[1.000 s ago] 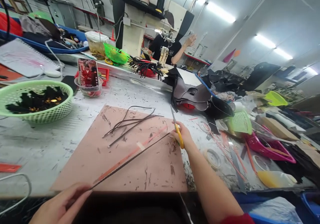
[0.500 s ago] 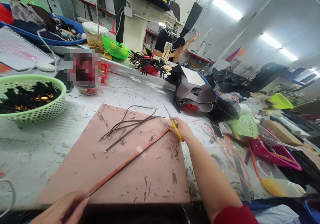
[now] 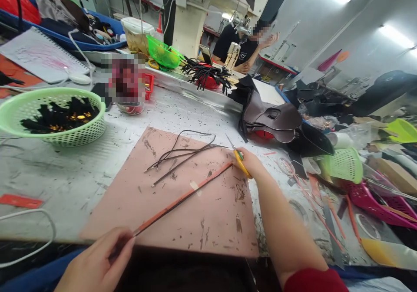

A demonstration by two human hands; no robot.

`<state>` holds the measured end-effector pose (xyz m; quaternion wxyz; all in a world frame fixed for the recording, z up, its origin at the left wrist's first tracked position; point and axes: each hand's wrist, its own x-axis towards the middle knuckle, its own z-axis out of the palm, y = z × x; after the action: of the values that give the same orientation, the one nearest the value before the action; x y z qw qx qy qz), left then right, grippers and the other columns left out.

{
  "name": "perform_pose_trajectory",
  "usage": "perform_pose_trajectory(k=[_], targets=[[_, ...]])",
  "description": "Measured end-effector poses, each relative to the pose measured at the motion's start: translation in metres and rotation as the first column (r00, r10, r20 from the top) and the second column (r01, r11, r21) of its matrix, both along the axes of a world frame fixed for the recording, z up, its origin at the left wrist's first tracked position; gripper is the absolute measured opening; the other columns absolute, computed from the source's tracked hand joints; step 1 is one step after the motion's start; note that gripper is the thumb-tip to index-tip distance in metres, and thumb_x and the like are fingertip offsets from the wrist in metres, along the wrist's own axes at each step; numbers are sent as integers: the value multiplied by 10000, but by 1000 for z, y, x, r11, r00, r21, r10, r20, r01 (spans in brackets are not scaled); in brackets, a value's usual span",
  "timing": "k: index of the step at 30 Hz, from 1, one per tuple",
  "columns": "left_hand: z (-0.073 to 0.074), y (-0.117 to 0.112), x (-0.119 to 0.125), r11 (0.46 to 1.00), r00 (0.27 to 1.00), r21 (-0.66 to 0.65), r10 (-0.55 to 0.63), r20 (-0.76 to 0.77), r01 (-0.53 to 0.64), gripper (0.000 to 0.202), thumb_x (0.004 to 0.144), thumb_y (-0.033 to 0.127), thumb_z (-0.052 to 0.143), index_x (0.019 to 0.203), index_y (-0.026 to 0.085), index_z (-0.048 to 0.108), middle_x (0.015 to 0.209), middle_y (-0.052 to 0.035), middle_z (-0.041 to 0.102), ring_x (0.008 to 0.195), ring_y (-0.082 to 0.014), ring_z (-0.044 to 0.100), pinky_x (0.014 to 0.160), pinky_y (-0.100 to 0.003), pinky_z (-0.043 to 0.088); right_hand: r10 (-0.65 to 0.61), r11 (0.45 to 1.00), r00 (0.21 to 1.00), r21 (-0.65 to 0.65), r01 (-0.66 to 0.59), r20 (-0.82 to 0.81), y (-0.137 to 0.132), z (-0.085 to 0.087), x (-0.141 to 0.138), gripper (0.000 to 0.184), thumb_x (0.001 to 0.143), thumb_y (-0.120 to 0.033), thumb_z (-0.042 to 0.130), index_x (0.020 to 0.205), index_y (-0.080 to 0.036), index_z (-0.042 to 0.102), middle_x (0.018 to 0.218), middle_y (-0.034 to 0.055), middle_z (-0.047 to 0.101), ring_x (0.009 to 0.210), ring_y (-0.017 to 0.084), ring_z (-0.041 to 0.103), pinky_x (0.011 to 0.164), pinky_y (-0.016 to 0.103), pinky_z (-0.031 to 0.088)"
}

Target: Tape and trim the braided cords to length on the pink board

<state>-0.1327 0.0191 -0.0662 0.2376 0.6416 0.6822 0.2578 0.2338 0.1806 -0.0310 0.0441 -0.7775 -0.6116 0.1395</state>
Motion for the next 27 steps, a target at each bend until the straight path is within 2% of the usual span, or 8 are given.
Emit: perform_pose_trajectory(k=[2, 5, 8, 13, 21, 27], targets=[[10, -1, 6, 996, 997, -38, -78, 1, 78, 184, 746, 410, 498, 695, 260, 592, 680, 29, 647, 597, -142, 623, 560, -184, 467, 1, 1000, 1000, -27, -1, 1, -2, 0, 1, 466, 685, -303, 581, 1141, -211, 545, 893, 80, 677, 782, 238, 610, 636, 279, 423], [23, -4, 13, 992, 992, -39, -122, -39, 120, 169, 781, 323, 445, 708, 234, 569, 712, 0, 615, 626, -149, 597, 593, -218, 458, -13, 998, 1000, -66, 15, 18, -3, -1, 3, 492, 678, -317, 583, 1148, -180, 538, 863, 97, 673, 776, 261, 606, 630, 298, 422], [28, -6, 17, 989, 988, -74, -137, -76, 132, 171, 802, 263, 404, 717, 220, 546, 717, -5, 587, 605, -140, 570, 582, -233, 446, -10, 996, 998, -90, 16, 67, -3, -5, 6, 524, 669, -342, 589, 1162, -173, 528, 861, 96, 665, 785, 269, 602, 628, 305, 420], [28, -10, 21, 987, 978, -110, -131, -161, 115, 171, 817, 229, 393, 739, 211, 544, 724, -6, 584, 595, -133, 562, 571, -238, 431, 9, 994, 996, -110, 1, 93, -5, -3, 5, 541, 664, -347, 594, 1172, -175, 519, 846, 96, 654, 765, 264, 598, 606, 300, 415], [26, -10, 26, 992, 965, -75, -119, -234, 104, 186, 805, 224, 405, 752, 214, 584, 707, 0, 622, 574, -128, 572, 548, -222, 419, 0, 998, 995, -64, 6, 98, -6, -4, 5, 531, 658, -383, 566, 1150, -186, 541, 782, 90, 645, 686, 258, 590, 541, 299, 408], [24, -7, 29, 996, 971, -47, -86, -221, 78, 168, 778, 209, 412, 705, 210, 564, 664, 10, 622, 570, -130, 578, 531, -215, 409, -34, 997, 997, -60, 38, 66, -10, -5, 3, 493, 684, -355, 558, 1155, -210, 536, 880, 102, 661, 770, 267, 600, 598, 301, 414]])
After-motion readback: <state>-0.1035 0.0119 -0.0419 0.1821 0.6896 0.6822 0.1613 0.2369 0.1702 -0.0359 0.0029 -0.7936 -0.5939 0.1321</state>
